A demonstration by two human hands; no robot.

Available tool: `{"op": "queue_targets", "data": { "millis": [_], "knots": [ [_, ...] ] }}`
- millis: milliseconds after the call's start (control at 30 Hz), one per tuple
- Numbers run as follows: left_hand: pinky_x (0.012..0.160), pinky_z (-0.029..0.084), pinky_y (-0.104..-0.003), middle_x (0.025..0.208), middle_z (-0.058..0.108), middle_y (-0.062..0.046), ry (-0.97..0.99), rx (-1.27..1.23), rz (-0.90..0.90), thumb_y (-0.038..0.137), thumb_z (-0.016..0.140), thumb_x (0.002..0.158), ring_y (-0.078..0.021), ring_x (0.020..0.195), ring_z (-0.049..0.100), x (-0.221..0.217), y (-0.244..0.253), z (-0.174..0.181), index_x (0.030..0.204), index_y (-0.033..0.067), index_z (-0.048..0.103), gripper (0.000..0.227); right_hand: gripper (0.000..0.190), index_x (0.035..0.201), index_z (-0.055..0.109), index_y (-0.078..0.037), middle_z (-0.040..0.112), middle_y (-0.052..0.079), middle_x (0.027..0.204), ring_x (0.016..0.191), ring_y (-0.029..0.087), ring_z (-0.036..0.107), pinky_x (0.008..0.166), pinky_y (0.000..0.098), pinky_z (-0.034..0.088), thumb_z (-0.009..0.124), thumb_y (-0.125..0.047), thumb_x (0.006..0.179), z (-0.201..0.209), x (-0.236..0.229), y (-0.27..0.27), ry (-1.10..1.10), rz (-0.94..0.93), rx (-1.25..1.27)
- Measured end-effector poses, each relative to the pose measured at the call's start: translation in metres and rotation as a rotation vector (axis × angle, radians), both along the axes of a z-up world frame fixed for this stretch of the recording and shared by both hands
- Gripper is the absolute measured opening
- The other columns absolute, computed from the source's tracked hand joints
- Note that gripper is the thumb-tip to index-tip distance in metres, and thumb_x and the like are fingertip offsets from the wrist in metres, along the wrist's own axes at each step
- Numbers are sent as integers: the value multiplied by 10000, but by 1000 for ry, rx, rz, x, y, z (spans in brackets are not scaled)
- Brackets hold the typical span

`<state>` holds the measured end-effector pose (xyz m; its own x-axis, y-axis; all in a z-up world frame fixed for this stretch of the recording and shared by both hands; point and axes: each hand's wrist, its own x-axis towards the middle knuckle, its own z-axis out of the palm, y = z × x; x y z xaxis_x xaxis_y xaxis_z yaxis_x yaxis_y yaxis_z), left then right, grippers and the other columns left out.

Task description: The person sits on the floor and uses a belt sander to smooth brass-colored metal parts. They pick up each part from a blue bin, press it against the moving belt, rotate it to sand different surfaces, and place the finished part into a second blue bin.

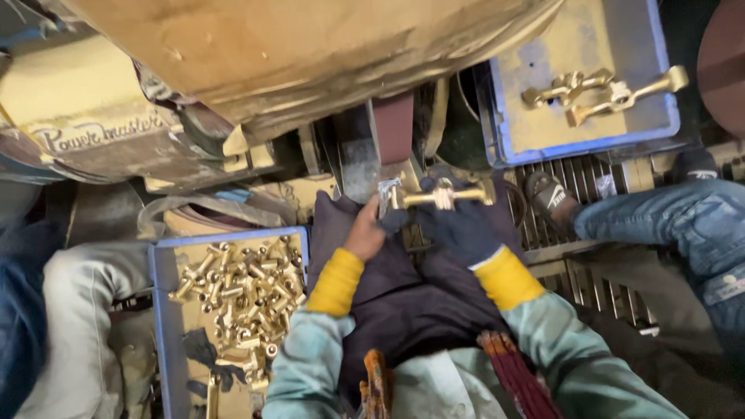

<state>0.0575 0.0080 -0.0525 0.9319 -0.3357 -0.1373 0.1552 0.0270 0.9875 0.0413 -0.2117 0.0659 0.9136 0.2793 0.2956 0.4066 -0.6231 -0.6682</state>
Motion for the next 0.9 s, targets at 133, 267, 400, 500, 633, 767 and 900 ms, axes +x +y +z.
{"op": "queue_targets", "data": {
  "millis": [133,267,400,500,633,767,900],
  "knots": [
    [1141,404,-297,1422,577,-76,-39,-132,-44,73,681,925,-139,1320,528,-33,6,29,1537,5,421,668,315,1158,680,-158,670,82,1307,1236,316,622,1038,450,494,780,-153,859,32,-16,-14,-246,55,-123],
    [934,426,-315,1186,607,-76,86,-195,-49,148,657,1031,-169,1056,543,-43,7,17,1386,-7,505,416,619,1439,506,-35,628,138,1394,1319,271,578,1099,434,455,700,1,853,37,-18,-15,134,8,251],
    [698,453,-361,930,697,-99,343,-184,-134,254,581,1154,-223,777,585,-52,5,3,1189,-50,678,321,467,1416,448,-88,613,87,1419,1182,190,646,993,329,545,620,-26,987,9,-21,-4,336,-146,876],
    [848,533,-339,1047,750,-101,56,92,-106,183,683,974,-230,950,709,-48,-3,20,1258,-7,656,342,375,1303,490,-73,628,107,1308,1170,224,657,997,354,559,680,-30,982,-1,-23,-5,332,-153,734],
    [1033,454,-356,1333,590,-218,-312,220,-13,124,750,873,-311,1240,596,-42,-12,47,1462,-48,385,714,338,1263,513,-55,572,149,1308,1174,325,600,1011,456,522,670,-167,986,-15,-10,2,651,-151,1656],
    [1151,406,-345,1433,589,-170,-210,127,-42,76,630,954,-265,1356,566,-39,-17,37,1542,-12,382,645,457,1305,576,-34,612,135,1281,1153,336,616,971,484,524,645,-272,921,-30,-16,-6,883,-111,1879],
    [1117,419,-325,1373,620,-134,-157,100,-58,147,630,1004,-220,1298,573,-10,-14,3,1478,0,460,525,440,1422,476,-83,547,119,1373,1239,280,555,1051,403,494,624,-158,1015,-54,-3,-18,295,-53,673]
  ]
}}
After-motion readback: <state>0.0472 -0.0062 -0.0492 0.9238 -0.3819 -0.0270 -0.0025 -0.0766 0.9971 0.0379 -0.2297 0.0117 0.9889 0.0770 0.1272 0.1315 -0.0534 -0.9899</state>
